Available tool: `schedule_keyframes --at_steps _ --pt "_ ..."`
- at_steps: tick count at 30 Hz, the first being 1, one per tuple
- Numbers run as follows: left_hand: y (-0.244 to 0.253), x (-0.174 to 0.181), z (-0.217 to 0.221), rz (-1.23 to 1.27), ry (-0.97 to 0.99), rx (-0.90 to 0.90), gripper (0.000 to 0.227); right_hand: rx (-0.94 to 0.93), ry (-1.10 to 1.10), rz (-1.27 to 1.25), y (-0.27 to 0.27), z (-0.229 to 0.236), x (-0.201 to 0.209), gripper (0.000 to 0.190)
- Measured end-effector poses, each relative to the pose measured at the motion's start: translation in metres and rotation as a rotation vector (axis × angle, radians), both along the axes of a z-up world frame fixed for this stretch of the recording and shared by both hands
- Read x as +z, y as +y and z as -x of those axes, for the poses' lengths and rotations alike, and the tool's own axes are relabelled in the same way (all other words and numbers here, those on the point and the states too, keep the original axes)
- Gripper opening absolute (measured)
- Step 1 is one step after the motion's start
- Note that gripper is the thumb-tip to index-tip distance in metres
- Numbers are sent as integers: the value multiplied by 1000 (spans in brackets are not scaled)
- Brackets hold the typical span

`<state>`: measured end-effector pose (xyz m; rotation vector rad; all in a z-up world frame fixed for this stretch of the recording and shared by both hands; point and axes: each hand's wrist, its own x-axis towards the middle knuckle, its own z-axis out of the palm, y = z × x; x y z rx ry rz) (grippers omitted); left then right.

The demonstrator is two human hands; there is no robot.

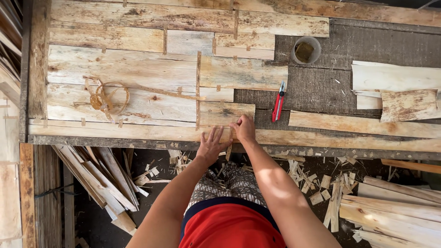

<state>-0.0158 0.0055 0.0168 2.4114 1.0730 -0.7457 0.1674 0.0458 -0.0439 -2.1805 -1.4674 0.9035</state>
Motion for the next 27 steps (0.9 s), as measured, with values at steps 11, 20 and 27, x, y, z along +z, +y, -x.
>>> schedule_keyframes --at_steps 11,20,27 --pt "-3 -26 6 21 -146 134 82 96 30 -29 -5 -17 -16 30" --pt "-3 -25 1 -12 -143 185 84 251 16 345 -6 -21 33 36" --pt "-4 -32 0 -32 -210 244 74 312 -197 358 -11 -6 26 63"
